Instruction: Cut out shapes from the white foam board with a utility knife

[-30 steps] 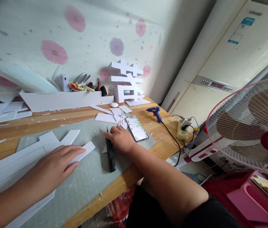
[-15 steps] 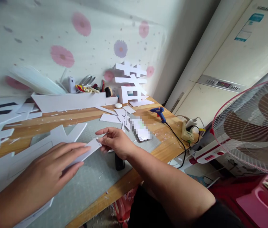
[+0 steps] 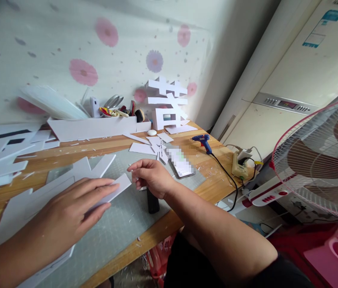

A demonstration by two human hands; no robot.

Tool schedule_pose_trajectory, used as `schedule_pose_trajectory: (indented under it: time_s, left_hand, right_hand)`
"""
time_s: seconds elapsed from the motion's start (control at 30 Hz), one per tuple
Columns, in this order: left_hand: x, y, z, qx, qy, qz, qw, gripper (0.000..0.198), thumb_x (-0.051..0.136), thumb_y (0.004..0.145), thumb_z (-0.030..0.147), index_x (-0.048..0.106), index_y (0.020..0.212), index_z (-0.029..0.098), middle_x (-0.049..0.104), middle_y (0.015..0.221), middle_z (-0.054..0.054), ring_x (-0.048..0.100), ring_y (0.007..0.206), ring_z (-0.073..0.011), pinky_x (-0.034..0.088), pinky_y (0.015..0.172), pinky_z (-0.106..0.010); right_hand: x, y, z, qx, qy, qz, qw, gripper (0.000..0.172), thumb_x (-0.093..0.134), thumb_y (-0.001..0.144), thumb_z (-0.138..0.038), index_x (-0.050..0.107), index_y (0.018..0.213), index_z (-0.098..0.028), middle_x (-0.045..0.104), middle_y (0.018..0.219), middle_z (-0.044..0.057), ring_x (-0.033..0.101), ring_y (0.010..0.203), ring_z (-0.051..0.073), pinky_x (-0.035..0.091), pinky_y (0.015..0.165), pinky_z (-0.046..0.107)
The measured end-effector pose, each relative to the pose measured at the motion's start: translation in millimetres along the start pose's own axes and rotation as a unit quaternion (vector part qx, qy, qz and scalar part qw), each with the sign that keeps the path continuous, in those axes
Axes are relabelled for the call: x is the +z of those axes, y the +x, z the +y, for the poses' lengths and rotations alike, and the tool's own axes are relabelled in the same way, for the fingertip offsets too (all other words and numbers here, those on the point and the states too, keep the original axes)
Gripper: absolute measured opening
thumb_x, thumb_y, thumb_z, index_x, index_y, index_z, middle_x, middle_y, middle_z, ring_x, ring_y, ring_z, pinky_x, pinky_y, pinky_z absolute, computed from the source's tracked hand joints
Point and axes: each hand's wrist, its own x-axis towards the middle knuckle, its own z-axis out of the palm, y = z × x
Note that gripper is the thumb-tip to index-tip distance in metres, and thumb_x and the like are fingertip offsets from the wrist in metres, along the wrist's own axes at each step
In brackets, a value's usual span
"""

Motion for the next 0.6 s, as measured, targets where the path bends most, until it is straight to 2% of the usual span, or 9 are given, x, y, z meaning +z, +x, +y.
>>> schedule_pose_trajectory:
  time_s: [0.07, 0.13, 0.17, 0.23, 0.3, 0.37, 0.5, 0.6]
  left_hand:
    - [0.0, 0, 0, -0.001, -0.004, -0.002, 1.0, 0.028, 0.045, 0.105, 0.015, 0.06, 0.128, 0.023, 0.072, 0.117, -0.003, 0.071, 0.102, -0.0199, 0.057, 0.087, -0.035]
    - [0.2, 0, -1, -0.003, -0.01, -0.005, 1.0, 0.028, 0.045, 0.106, 0.016, 0.06, 0.127, 0.024, 0.072, 0.117, -0.003, 0.072, 0.102, -0.0203, 0.058, 0.087, -0.036]
    - [0.6, 0, -1, -0.002, -0.013, -0.006, 1.0, 0.026, 0.045, 0.106, 0.017, 0.06, 0.126, 0.024, 0.073, 0.117, -0.003, 0.072, 0.102, -0.0207, 0.058, 0.087, -0.036]
    - [1.9, -1, -3, -0.002, -0.015, -0.001, 1.0, 0.022, 0.046, 0.106, 0.019, 0.061, 0.122, 0.024, 0.074, 0.115, -0.003, 0.073, 0.102, -0.0215, 0.058, 0.087, -0.037]
    - [3.7, -3, -3, -0.005, -0.013, 0.009, 1.0, 0.017, 0.048, 0.105, 0.021, 0.062, 0.116, 0.023, 0.076, 0.112, -0.004, 0.074, 0.099, -0.0223, 0.059, 0.085, -0.036]
    - [5.0, -3, -2, -0.017, -0.012, 0.009, 1.0, 0.015, 0.049, 0.104, 0.021, 0.063, 0.109, 0.022, 0.077, 0.106, -0.006, 0.075, 0.094, -0.0232, 0.059, 0.08, -0.035]
    - [-1.3, 4, -2, -0.08, -0.058, -0.034, 0.995, 0.016, 0.052, 0.1, 0.031, 0.067, 0.099, 0.024, 0.078, 0.099, -0.004, 0.076, 0.09, -0.0238, 0.058, 0.075, -0.035]
    - [-19.2, 10, -25, -0.187, -0.082, -0.047, 0.978, 0.025, 0.056, 0.095, 0.048, 0.07, 0.101, 0.028, 0.078, 0.106, -0.002, 0.073, 0.099, -0.0254, 0.057, 0.09, -0.038]
  right_hand:
    - [-3, 1, -6, -0.043, -0.063, 0.064, 0.995, 0.015, 0.078, 0.08, -0.02, 0.072, 0.094, -0.018, 0.069, 0.071, -0.003, 0.06, 0.057, 0.01, 0.052, 0.06, 0.025]
    - [-5, 2, -11, -0.099, -0.153, 0.135, 0.974, 0.02, 0.078, 0.083, -0.019, 0.075, 0.103, -0.02, 0.074, 0.086, 0.001, 0.066, 0.076, 0.012, 0.055, 0.074, 0.027]
    - [-6, 1, -13, -0.116, -0.189, 0.151, 0.963, 0.02, 0.079, 0.085, -0.02, 0.075, 0.105, -0.02, 0.075, 0.092, 0.002, 0.067, 0.084, 0.013, 0.055, 0.079, 0.028]
    - [-4, -2, -14, -0.102, -0.215, 0.116, 0.964, 0.016, 0.077, 0.09, -0.028, 0.076, 0.103, -0.019, 0.074, 0.094, 0.004, 0.066, 0.087, 0.015, 0.055, 0.079, 0.029]
    - [0, -5, -10, -0.049, -0.189, 0.033, 0.98, 0.019, 0.076, 0.092, -0.035, 0.075, 0.098, -0.018, 0.07, 0.084, 0.002, 0.063, 0.075, 0.013, 0.055, 0.07, 0.028]
    - [4, -7, -5, -0.005, -0.151, -0.023, 0.988, 0.021, 0.08, 0.087, -0.036, 0.073, 0.094, -0.017, 0.065, 0.076, -0.002, 0.061, 0.065, 0.011, 0.054, 0.064, 0.026]
    - [9, -7, 0, 0.012, -0.1, -0.034, 0.994, 0.019, 0.084, 0.079, -0.028, 0.071, 0.089, -0.017, 0.064, 0.074, -0.003, 0.061, 0.062, 0.01, 0.053, 0.059, 0.024]
    - [7, -6, -2, 0.012, -0.1, -0.026, 0.995, 0.015, 0.082, 0.077, -0.023, 0.071, 0.085, -0.017, 0.065, 0.074, -0.002, 0.062, 0.063, 0.01, 0.052, 0.058, 0.022]
